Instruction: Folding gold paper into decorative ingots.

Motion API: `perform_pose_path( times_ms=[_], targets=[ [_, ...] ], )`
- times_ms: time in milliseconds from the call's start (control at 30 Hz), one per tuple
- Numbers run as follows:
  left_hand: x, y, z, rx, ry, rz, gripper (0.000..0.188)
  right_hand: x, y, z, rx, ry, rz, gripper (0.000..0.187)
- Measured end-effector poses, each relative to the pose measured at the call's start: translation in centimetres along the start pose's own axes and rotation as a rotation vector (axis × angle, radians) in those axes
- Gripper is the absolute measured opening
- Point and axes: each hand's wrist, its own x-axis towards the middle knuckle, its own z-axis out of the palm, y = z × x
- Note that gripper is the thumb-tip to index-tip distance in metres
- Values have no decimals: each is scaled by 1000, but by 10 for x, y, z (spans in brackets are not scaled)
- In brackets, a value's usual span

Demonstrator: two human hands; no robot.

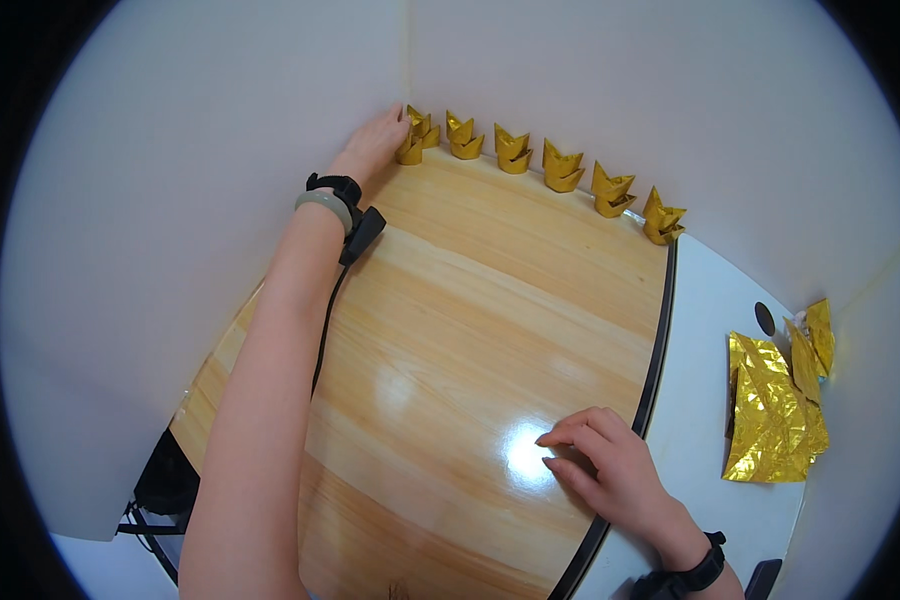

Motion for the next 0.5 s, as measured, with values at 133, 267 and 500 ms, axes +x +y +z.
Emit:
perform_pose_path(
  times_ms=[133,267,500],
  targets=[
    [0,-5,2,-77,-79,-53,21,0,0,0,5,-1,1,18],
    [-2,0,-11,-270,90,-207,25,-1,1,0,17,11,-10,18],
    [-42,44,-37,-963,-292,-193,17,-2,0,-1,26,8,-2,17]
  ],
)
